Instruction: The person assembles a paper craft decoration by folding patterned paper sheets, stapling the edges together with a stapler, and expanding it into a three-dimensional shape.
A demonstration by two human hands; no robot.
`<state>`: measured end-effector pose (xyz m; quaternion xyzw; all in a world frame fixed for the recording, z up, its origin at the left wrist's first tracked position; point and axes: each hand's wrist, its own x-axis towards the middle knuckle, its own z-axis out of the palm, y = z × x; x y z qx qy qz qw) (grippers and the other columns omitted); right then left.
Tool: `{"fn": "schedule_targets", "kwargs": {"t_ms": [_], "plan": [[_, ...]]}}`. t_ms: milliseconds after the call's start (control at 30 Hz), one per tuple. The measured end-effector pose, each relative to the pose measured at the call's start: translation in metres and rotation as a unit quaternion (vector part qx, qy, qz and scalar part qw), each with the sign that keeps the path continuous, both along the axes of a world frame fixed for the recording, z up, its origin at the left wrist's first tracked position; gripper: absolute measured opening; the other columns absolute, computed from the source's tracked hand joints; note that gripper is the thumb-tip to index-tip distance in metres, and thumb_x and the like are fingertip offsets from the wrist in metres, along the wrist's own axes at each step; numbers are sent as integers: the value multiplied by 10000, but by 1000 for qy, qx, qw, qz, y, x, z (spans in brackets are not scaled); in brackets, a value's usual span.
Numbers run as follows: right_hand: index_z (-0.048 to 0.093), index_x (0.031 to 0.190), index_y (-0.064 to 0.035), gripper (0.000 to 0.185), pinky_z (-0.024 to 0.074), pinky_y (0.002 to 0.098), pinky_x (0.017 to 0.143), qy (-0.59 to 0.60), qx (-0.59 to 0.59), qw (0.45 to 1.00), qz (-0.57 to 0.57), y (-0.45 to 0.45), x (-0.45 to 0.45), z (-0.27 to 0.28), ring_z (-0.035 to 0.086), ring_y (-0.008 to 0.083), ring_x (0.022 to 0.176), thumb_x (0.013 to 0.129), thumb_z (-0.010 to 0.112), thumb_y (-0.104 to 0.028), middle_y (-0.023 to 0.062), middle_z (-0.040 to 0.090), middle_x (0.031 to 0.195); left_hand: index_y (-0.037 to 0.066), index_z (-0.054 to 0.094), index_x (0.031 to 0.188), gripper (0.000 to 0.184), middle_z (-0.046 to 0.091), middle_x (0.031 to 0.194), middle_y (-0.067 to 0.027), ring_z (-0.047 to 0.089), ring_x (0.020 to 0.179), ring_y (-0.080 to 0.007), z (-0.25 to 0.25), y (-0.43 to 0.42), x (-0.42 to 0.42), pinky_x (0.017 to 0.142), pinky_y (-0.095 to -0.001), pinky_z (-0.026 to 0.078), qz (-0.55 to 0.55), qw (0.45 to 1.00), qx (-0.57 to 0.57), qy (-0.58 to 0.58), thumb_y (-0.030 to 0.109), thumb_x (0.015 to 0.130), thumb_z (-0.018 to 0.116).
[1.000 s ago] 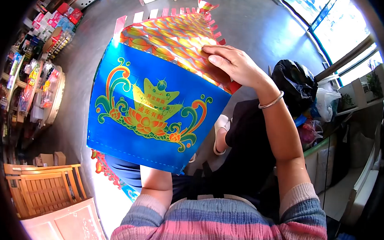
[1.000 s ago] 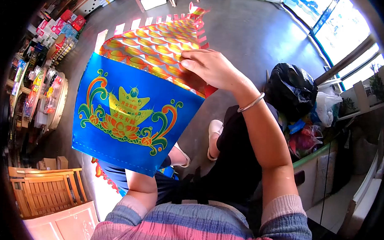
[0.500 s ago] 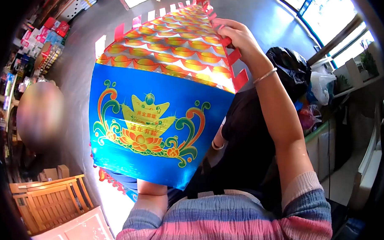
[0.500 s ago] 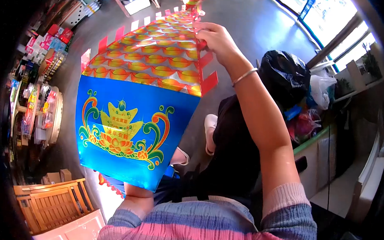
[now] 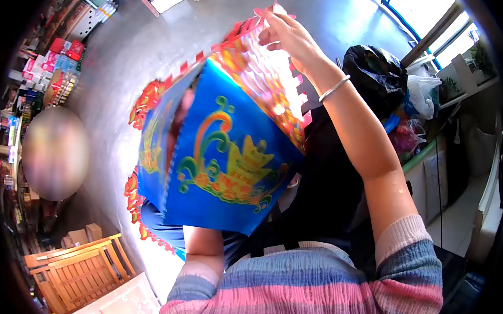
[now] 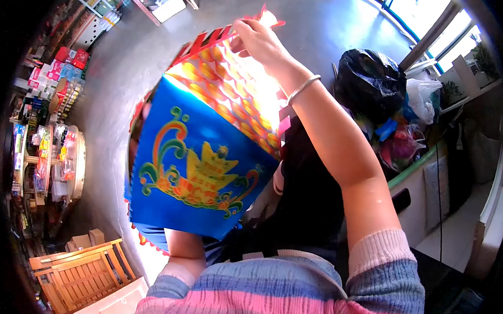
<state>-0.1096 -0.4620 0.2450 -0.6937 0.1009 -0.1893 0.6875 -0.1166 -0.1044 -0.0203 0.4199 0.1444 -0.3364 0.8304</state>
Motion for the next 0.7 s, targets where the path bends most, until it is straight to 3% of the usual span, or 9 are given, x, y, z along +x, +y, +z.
{"fn": "schedule_targets", "kwargs": {"t_ms": [67, 167, 200, 300, 367, 433, 500, 567, 700], "plan": [[541, 1112, 32, 572, 483, 334, 785, 58, -222, 967, -113, -20, 9, -20, 583, 264, 940, 810, 546, -453, 190, 587, 988, 87, 552, 1030, 216, 588, 991, -38, 567, 938, -195, -3, 10, -4, 810, -326, 434, 0, 1000, 3, 10, 194, 843, 568], [575, 1066, 28, 571, 484, 319, 647, 75, -451, 851, -258, -51, 13, -42, 606, 197, 753, 804, 571, -479, 138, 622, 880, 88, 552, 1028, 214, 588, 988, -38, 567, 935, -195, -10, 20, -8, 807, -325, 435, 1, 1000, 10, 25, 198, 844, 569], [585, 1002, 45, 537, 478, 314, 628, 192, -384, 880, -204, -51, 3, -32, 577, 180, 698, 793, 593, -450, 126, 604, 793, 88, 553, 1027, 214, 589, 987, -37, 568, 934, -195, -13, 23, -9, 807, -325, 435, 2, 1000, 12, 28, 199, 845, 569], [583, 938, 66, 516, 480, 303, 629, 181, -223, 946, -151, -59, -8, -35, 547, 158, 669, 780, 617, -424, 95, 585, 760, 89, 553, 1025, 212, 589, 984, -36, 568, 932, -194, -17, 29, -8, 804, -325, 436, 4, 999, 12, 34, 202, 846, 570], [592, 945, 36, 461, 460, 267, 601, 126, -14, 969, -213, -71, -10, -40, 526, 144, 746, 762, 653, -383, 62, 548, 844, 90, 554, 1023, 211, 590, 982, -36, 569, 930, -194, -19, 35, -8, 803, -324, 436, 3, 999, 10, 37, 204, 847, 570], [613, 932, -4, 404, 444, 244, 579, 84, -104, 912, -388, -99, -3, -61, 527, 133, 704, 763, 666, -368, 46, 556, 819, 91, 554, 1021, 210, 590, 980, -35, 569, 929, -194, -19, 38, -6, 801, -324, 436, 6, 999, 9, 38, 207, 848, 571], [622, 862, -39, 314, 449, 272, 511, 100, 143, 967, -184, -93, -23, -43, 553, 160, 561, 777, 668, -338, 43, 591, 709, 91, 555, 1020, 208, 591, 978, -35, 570, 927, -194, -20, 41, -4, 800, -324, 437, 5, 999, 9, 37, 209, 849, 571], [632, 830, -3, 272, 477, 313, 524, 166, 160, 967, -105, -86, -35, -26, 579, 195, 584, 752, 668, -261, 80, 590, 703, 92, 555, 1018, 207, 591, 976, -34, 570, 926, -194, -22, 45, -1, 798, -324, 437, 7, 999, 7, 37, 211, 850, 571], [621, 793, -39, 166, 437, 234, 460, 28, 226, 967, -115, -91, -18, -40, 557, 132, 535, 804, 654, -201, 53, 592, 680, 93, 556, 1015, 205, 592, 972, -33, 571, 922, -193, -25, 52, 6, 795, -323, 438, 16, 999, 1, 36, 216, 851, 572]]}}
